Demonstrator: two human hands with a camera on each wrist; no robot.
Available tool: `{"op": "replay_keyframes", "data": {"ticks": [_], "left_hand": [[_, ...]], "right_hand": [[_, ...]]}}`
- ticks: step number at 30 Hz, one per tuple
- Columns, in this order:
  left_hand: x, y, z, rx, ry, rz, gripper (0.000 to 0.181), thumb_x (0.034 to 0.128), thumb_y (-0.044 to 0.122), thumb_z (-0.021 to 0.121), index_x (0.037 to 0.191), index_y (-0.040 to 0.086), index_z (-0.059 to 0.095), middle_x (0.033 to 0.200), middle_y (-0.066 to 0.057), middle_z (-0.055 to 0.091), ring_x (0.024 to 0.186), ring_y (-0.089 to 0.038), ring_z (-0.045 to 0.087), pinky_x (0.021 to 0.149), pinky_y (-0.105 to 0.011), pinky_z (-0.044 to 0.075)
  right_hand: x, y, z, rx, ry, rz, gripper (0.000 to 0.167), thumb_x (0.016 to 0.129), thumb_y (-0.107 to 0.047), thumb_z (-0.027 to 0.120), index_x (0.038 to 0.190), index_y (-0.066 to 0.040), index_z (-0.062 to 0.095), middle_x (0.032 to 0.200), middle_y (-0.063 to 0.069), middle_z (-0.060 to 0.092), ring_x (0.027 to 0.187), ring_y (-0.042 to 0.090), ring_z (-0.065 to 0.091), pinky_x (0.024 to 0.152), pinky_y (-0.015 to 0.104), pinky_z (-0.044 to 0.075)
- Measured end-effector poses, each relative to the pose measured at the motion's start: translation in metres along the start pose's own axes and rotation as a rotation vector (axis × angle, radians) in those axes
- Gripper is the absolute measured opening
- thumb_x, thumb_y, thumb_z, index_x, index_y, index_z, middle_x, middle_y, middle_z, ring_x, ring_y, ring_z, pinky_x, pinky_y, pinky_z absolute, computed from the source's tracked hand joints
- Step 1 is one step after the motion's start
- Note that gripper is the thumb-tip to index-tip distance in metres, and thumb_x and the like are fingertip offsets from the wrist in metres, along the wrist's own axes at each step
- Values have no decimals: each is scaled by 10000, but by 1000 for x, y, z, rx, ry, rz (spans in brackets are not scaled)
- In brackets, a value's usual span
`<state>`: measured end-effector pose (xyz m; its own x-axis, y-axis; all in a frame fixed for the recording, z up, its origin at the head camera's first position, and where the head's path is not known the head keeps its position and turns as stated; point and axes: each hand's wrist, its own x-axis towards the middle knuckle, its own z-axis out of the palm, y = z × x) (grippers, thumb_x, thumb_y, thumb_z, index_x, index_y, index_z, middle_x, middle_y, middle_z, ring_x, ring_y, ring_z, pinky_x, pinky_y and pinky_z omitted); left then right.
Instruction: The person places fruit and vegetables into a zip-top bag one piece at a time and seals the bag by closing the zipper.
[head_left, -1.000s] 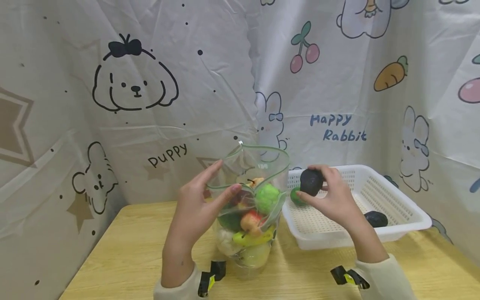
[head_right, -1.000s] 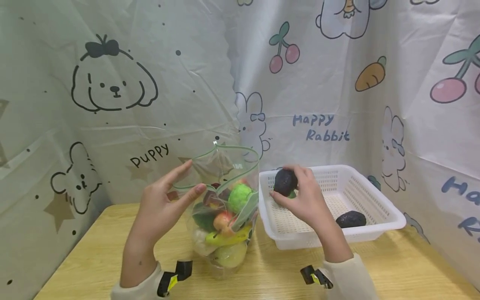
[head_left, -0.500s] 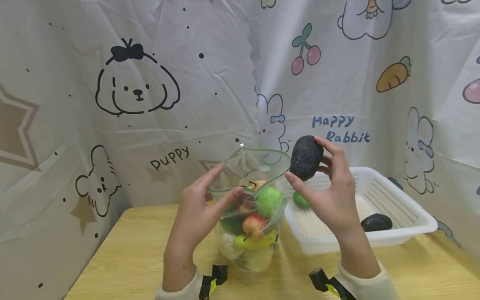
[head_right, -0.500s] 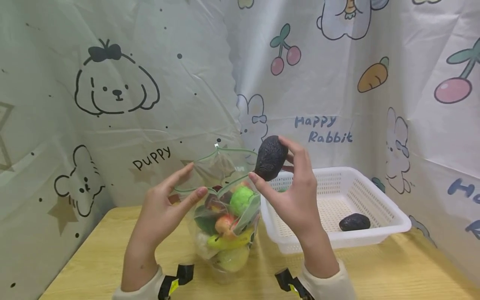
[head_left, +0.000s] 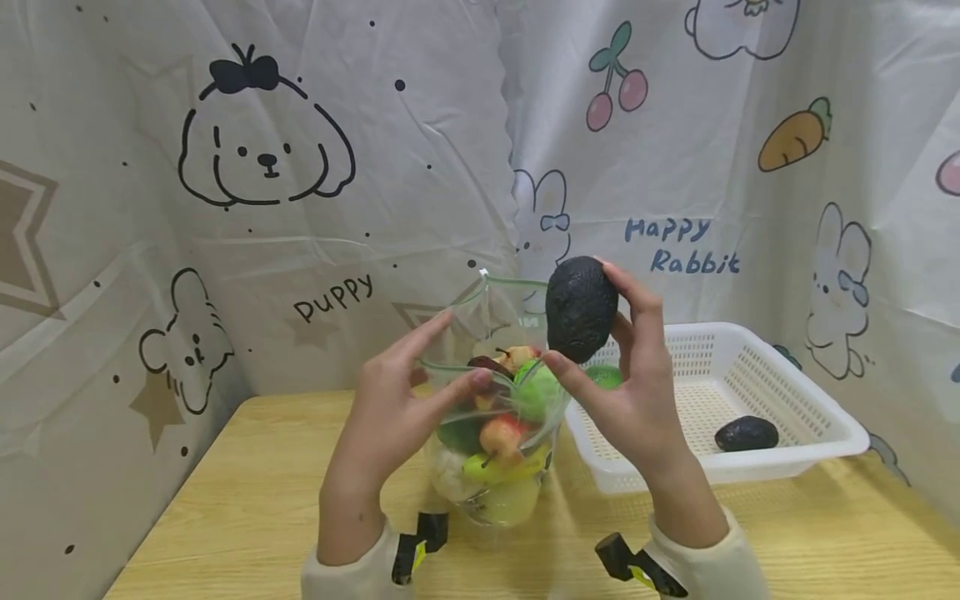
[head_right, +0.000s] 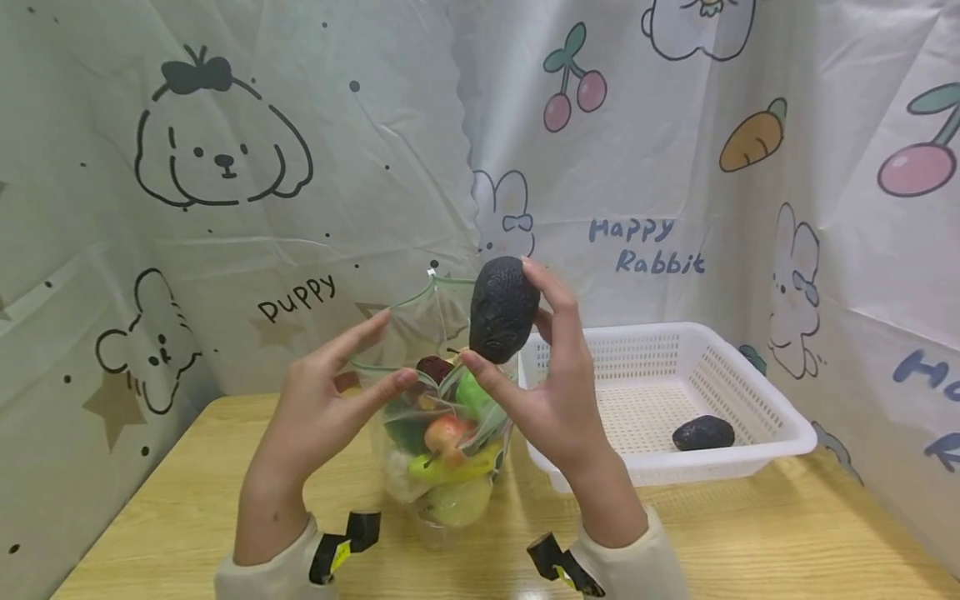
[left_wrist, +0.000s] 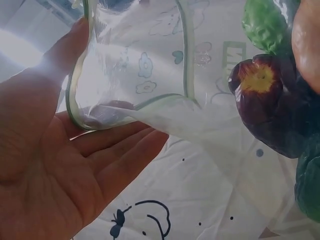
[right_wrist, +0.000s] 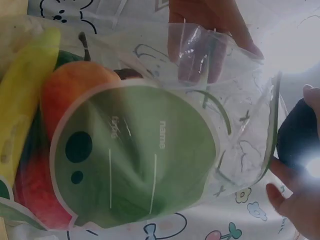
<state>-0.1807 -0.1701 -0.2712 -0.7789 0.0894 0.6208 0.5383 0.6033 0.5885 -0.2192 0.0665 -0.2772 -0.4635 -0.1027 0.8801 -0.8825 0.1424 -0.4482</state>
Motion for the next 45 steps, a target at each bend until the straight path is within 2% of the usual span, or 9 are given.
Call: {"op": "replay_keyframes", "data": {"ticks": [3,6,11,15,22,39,42,45], "left_hand": [[0,1,0,10,-19,1,736,864,299,828,1491,80,512,1499,-50,535,1361,-215,518,934,-424,581],[0,2,0,22,-26,-1,738,868,319,823,1494,88,510,1500,-41,533,1356,-201,520,935,-407,581],[0,1,0,28,-19,13,733,874,310,818,1495,77,506,1498,-60,535,1346,-227,533,911,-431,588],[0,1,1,32,-11,16,739,869,310,820,1492,66,507,1494,-71,539,1323,-242,554,899,-436,587],[0,0,2,28,-1,28,737,865,306,824,1487,62,512,1489,-75,544,1318,-243,559,895,-426,588],[0,0,2,45,1,46,734,863,295,828,1481,52,516,1478,-81,554,1293,-264,580,865,-419,593],[0,0,2,46,1,43,736,862,299,828,1483,55,516,1480,-78,552,1297,-257,576,868,-417,592],[0,0,2,45,-1,38,738,863,303,827,1485,60,514,1483,-73,550,1303,-243,570,873,-418,590]], "right_hand": [[-1,2,2,-62,-26,-23,806,868,-175,828,1529,-77,379,1550,89,434,1232,287,607,1074,254,472],[-1,3,2,-109,-40,-37,797,874,-242,826,1522,-76,393,1534,115,454,1161,303,657,1034,240,501],[0,4,1,-126,-39,-52,820,813,-113,852,1506,-43,421,1534,130,453,1248,282,610,999,269,532],[1,3,1,-129,-38,-55,838,764,-36,864,1496,-53,456,1516,117,480,1312,234,549,983,249,538],[1,3,4,-130,-45,-53,830,758,-39,865,1497,-90,491,1501,108,505,1258,211,570,938,181,537],[0,0,3,-193,-96,-13,724,848,-84,813,1500,-146,504,1582,78,410,1308,233,548,991,159,483],[0,0,3,-202,-99,-14,731,855,-88,807,1511,-148,491,1586,83,403,1319,241,539,1012,178,483],[0,0,4,-211,-93,-14,721,864,-86,796,1514,-151,490,1586,92,400,1345,258,518,1038,275,500]]}}
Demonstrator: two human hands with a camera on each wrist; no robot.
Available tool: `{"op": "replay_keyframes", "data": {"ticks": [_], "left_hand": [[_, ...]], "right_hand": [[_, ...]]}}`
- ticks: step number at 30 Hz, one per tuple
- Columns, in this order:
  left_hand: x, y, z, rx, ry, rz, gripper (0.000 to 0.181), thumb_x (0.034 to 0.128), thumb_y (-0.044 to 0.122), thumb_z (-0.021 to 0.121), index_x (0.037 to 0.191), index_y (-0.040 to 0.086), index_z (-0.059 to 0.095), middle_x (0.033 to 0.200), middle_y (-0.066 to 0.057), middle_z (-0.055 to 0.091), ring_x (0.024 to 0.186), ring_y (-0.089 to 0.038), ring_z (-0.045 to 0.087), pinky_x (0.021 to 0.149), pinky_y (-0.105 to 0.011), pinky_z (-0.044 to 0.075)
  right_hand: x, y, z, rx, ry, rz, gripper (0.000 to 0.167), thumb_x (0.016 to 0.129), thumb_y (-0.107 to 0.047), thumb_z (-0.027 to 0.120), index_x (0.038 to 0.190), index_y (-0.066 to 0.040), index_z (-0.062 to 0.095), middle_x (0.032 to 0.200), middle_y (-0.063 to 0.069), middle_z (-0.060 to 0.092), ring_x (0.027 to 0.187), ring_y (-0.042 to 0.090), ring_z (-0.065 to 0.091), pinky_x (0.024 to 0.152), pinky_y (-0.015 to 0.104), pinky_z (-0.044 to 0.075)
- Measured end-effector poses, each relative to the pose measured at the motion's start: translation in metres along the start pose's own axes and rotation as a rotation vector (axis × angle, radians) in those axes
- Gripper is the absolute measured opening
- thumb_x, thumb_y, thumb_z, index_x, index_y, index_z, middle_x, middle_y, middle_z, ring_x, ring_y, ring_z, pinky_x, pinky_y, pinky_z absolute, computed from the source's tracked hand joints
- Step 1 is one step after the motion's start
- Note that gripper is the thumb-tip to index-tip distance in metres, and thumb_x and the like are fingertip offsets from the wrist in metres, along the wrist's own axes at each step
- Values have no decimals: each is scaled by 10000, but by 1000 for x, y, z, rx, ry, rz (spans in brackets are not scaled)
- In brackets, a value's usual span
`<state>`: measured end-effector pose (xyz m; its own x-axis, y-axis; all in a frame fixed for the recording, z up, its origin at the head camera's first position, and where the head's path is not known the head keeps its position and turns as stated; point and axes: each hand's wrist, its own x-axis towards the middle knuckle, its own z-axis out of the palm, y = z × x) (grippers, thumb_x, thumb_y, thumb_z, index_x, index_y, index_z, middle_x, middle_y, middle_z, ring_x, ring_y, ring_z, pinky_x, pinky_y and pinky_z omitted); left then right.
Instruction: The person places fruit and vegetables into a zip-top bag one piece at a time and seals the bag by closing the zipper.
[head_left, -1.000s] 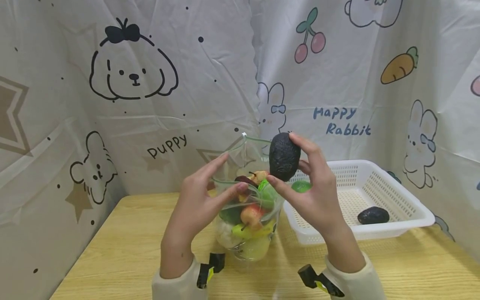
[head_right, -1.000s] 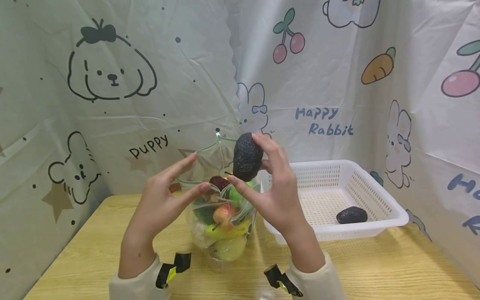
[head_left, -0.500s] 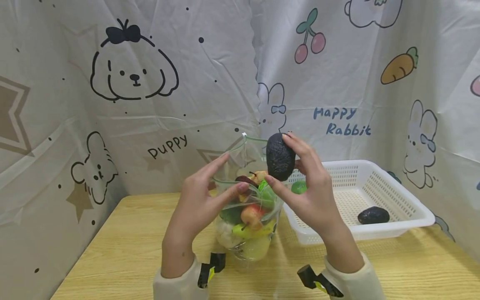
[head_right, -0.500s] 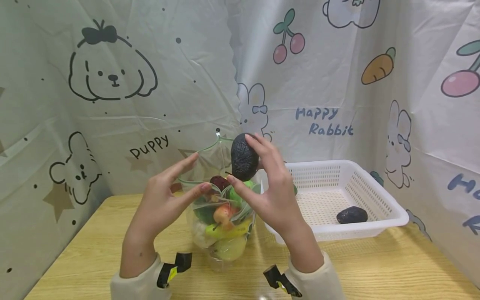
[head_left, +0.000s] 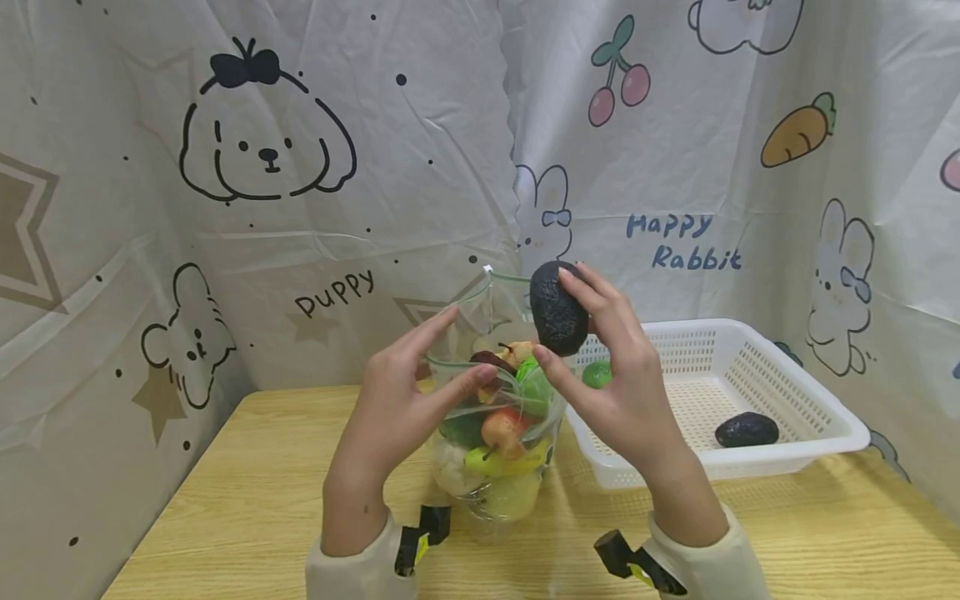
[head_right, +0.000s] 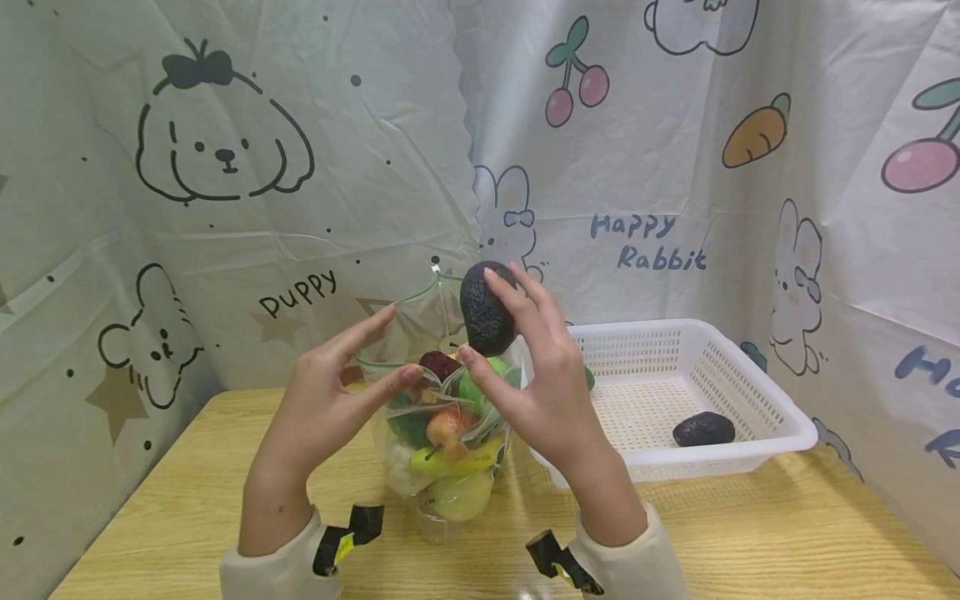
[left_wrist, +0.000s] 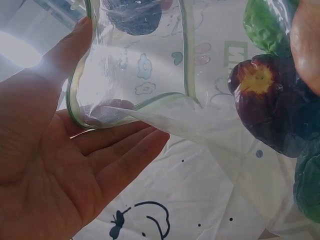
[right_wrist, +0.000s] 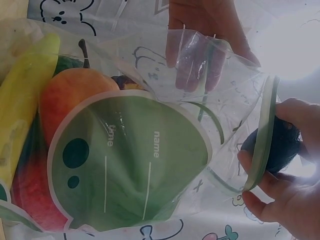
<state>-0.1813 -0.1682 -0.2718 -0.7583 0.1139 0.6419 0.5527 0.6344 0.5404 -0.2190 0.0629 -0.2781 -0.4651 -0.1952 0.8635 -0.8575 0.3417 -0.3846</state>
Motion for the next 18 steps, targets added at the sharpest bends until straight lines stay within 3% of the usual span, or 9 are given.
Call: {"op": "replay_keyframes", "data": {"ticks": [4,7,18], "left_hand": [[0,0,0,-2,-2,-2,736,864,305,826,1485,61,515,1483,-72,551,1307,-240,567,873,-428,589],[0,0,0,-2,-1,3,733,864,299,827,1482,55,517,1480,-76,553,1307,-248,568,872,-428,591],[-1,0,-1,-2,-10,-20,737,870,317,819,1490,68,510,1492,-64,543,1323,-229,555,891,-434,590]], "right_hand": [[0,0,0,-11,9,-1,684,880,-79,777,1503,-158,507,1577,100,404,1374,286,488,1045,460,499],[0,1,0,-19,7,-2,676,889,-78,768,1506,-164,505,1575,101,403,1386,298,472,1054,536,476],[-1,1,0,-29,-5,-7,687,895,-70,757,1520,-167,487,1583,110,386,1396,320,457,1079,581,440]]}}
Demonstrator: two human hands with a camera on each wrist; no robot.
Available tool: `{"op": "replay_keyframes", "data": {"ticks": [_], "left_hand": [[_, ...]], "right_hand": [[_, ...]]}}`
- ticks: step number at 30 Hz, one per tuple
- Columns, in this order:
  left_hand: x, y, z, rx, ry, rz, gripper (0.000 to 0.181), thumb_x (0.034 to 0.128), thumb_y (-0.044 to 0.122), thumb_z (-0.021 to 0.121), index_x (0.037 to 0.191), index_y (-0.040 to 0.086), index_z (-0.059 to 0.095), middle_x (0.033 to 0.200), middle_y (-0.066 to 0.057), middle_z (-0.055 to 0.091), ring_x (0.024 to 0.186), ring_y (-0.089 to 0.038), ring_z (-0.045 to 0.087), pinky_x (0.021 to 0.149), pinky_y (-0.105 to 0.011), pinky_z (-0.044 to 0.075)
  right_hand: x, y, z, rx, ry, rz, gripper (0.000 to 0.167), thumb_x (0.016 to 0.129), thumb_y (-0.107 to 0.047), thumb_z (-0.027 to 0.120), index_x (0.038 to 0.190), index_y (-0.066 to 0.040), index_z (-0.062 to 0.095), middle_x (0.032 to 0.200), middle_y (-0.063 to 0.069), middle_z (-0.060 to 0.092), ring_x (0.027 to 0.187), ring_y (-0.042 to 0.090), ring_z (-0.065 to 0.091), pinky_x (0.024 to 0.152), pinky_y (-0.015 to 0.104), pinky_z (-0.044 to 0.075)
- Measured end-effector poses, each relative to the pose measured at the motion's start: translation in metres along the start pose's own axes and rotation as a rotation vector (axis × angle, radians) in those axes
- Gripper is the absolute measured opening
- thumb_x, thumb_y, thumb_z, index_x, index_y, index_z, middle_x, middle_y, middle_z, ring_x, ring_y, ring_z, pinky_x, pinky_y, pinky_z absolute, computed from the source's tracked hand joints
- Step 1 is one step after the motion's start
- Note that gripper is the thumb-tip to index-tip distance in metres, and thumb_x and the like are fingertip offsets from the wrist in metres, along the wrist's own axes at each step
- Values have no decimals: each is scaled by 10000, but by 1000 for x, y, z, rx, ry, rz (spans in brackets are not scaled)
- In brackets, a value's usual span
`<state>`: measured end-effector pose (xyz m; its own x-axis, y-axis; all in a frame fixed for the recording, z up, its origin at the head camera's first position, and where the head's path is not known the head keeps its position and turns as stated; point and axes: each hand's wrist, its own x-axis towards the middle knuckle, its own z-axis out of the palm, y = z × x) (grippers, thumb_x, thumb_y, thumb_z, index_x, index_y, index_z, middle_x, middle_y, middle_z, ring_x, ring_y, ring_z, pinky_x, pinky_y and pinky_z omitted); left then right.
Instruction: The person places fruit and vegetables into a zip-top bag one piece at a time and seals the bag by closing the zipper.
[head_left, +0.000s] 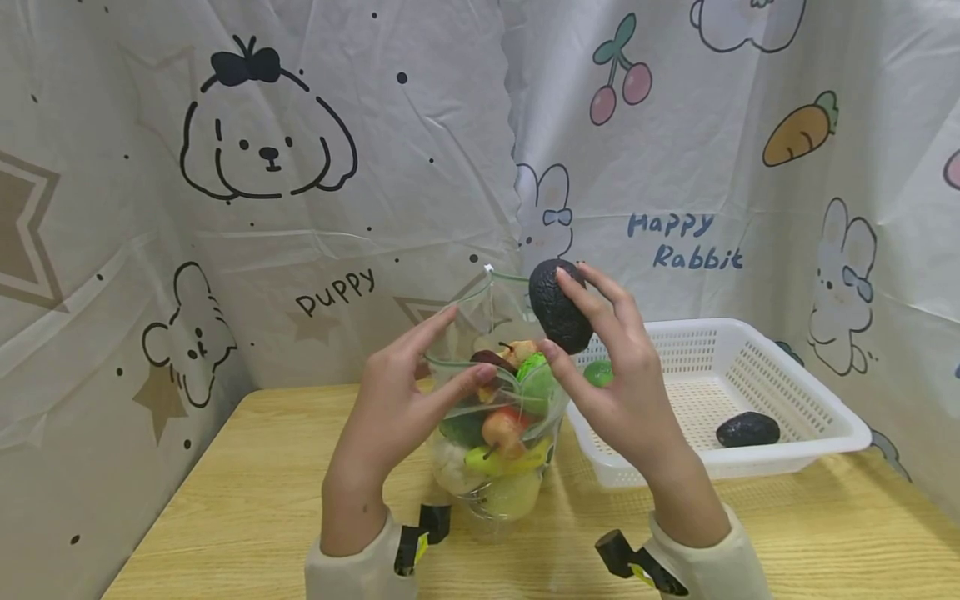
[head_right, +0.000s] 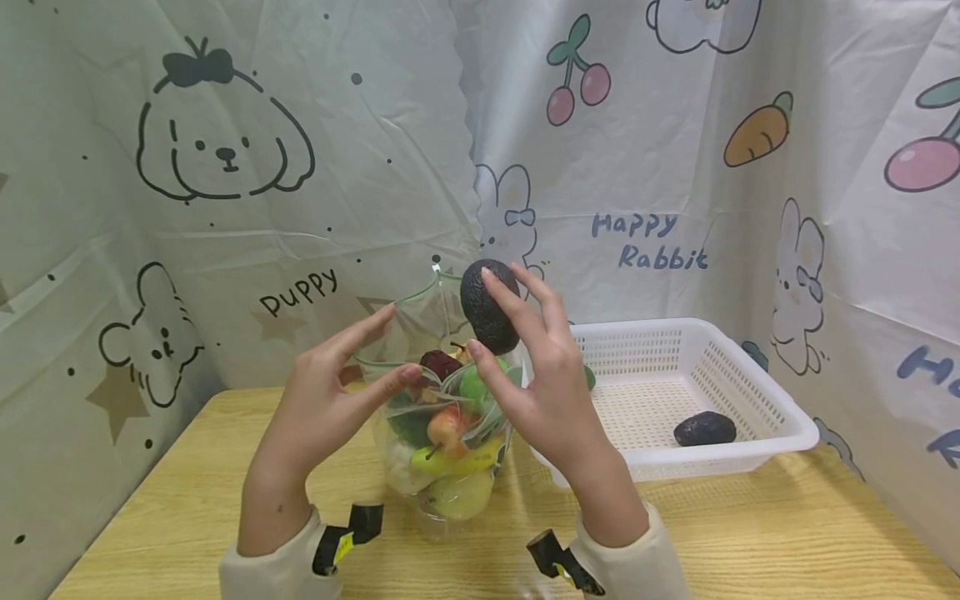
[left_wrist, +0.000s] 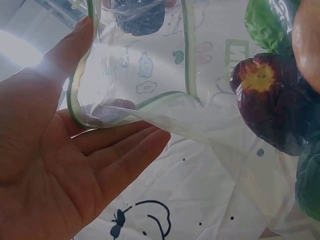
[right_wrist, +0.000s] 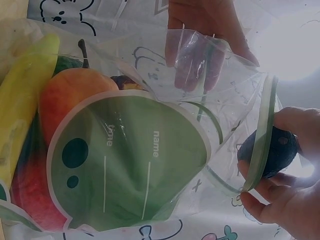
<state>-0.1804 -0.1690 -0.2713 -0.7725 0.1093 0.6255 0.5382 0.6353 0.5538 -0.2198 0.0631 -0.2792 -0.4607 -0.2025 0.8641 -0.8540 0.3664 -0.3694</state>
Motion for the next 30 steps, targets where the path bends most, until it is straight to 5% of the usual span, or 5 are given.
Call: {"op": "replay_keyframes", "data": {"ticks": [10,18,25,30], "left_hand": [[0,-1,0,-4,-7,0,735,875,319,815,1494,70,506,1495,-68,540,1326,-231,552,893,-436,593],[-1,2,-2,14,-31,-24,743,881,366,803,1499,83,502,1506,-37,526,1340,-194,534,911,-412,586],[-1,2,-3,18,-36,-40,753,885,381,798,1505,81,493,1520,-37,509,1361,-189,512,917,-417,582],[-1,0,-2,13,-8,-13,726,889,344,800,1488,57,509,1501,-63,533,1332,-216,543,896,-426,582]], "right_hand": [[-1,0,-1,-7,-11,17,643,910,-59,746,1501,-174,520,1602,107,359,1378,324,482,1083,598,431],[-1,1,0,-3,5,-38,521,941,-16,692,1440,-119,583,1543,54,461,1115,198,660,1053,492,463],[-1,1,0,-2,1,-47,450,938,-27,690,1378,-101,632,1523,68,484,1134,212,646,1040,486,470],[-1,1,-1,-8,-15,-47,410,939,-59,691,1345,-101,655,1519,83,486,1291,252,563,1068,517,452]]}}
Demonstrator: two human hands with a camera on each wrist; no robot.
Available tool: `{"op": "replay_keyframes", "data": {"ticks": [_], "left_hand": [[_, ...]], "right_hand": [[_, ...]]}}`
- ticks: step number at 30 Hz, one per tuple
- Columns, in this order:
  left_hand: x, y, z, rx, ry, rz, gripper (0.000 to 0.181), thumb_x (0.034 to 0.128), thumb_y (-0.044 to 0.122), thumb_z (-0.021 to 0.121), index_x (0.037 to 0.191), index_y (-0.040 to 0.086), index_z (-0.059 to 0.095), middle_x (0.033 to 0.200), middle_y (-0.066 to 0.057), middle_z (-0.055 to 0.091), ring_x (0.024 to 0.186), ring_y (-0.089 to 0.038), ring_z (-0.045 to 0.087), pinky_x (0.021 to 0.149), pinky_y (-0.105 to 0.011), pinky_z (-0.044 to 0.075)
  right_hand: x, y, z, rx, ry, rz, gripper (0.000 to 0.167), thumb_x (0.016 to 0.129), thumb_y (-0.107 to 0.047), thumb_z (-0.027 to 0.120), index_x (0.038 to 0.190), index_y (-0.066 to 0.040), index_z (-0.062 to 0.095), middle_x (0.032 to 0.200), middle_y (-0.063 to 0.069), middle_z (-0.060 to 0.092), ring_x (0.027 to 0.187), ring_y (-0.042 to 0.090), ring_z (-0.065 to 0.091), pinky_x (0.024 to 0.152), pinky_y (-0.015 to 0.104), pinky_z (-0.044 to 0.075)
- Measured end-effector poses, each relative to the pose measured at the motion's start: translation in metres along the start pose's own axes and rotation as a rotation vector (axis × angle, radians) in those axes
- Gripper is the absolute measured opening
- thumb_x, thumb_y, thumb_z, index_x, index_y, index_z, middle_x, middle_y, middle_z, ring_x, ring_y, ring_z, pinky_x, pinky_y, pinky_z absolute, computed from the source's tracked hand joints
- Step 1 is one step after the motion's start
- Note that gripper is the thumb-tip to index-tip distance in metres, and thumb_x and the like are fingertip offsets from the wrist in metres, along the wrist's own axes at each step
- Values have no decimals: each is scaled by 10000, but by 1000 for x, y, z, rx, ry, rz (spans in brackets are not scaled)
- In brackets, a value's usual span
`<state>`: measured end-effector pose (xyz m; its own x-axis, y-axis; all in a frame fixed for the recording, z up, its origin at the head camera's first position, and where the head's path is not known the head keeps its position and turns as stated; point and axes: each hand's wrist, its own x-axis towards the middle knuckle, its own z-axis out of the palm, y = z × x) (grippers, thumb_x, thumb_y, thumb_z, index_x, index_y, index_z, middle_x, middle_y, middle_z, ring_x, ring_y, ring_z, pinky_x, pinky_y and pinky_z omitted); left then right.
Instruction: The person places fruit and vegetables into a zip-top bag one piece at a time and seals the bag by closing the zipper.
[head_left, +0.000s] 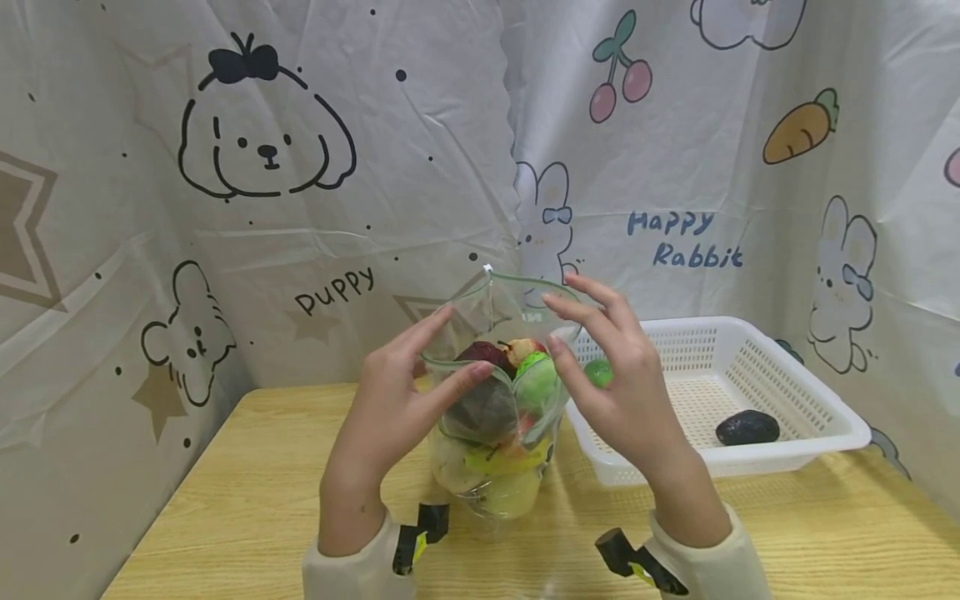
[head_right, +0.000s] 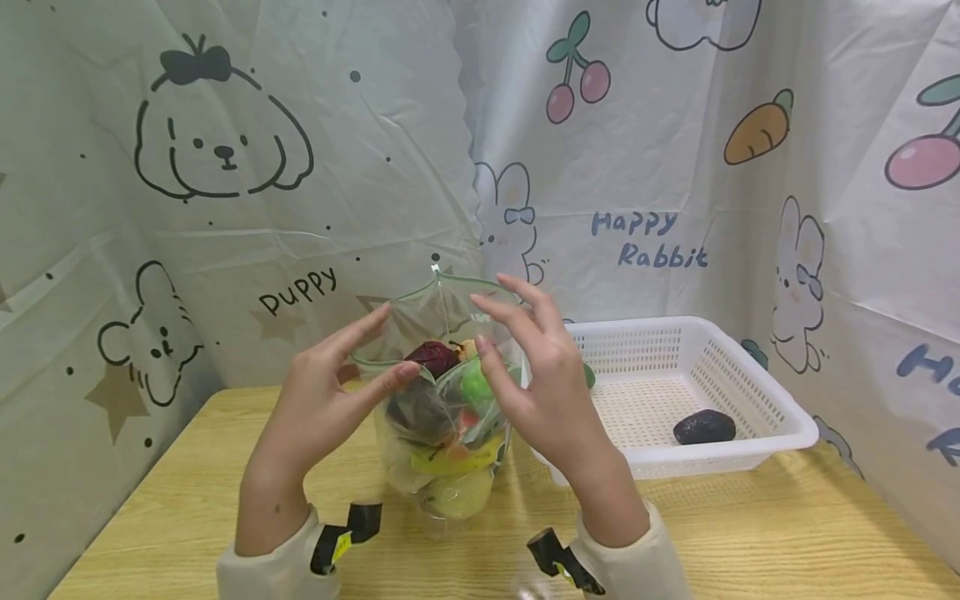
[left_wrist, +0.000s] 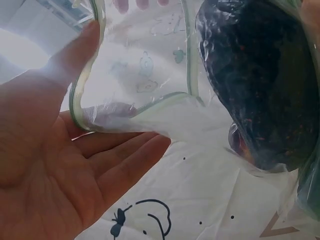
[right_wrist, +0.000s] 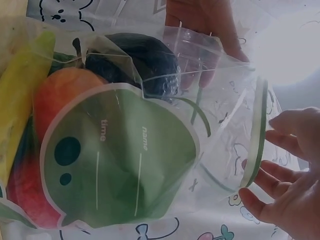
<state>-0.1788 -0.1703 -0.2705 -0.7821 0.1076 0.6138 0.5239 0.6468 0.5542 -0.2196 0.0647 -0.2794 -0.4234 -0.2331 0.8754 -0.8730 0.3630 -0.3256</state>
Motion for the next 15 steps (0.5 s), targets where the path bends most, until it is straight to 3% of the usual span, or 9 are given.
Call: {"op": "replay_keyframes", "data": {"ticks": [2,9,14,15], "left_hand": [[0,-1,1,0,17,9,687,908,324,783,1478,47,519,1491,-78,543,1299,-235,566,875,-435,577],[2,-3,6,6,134,-24,512,978,309,699,1395,30,601,1407,-119,612,1336,-268,550,1108,-471,456],[4,-2,11,-7,222,-53,474,965,329,715,1338,44,655,1347,-112,657,1289,-266,592,1089,-459,473],[5,-2,11,-10,231,-59,478,960,336,720,1336,48,658,1346,-110,658,1176,-258,656,1067,-442,488]], "right_hand": [[0,0,-1,2,-23,-4,413,930,-89,708,1340,-99,656,1528,85,472,1319,262,539,1069,531,447],[-1,-2,-5,-28,-90,9,433,844,-147,834,1250,-100,694,1546,77,445,1380,284,460,1090,578,411],[0,-2,-5,-56,-72,5,316,849,-77,824,1146,-65,720,1512,106,483,1380,288,464,1116,542,403],[0,-2,-6,-59,-63,4,298,851,-65,818,1133,-60,721,1506,109,490,1372,288,473,1114,535,407]]}}
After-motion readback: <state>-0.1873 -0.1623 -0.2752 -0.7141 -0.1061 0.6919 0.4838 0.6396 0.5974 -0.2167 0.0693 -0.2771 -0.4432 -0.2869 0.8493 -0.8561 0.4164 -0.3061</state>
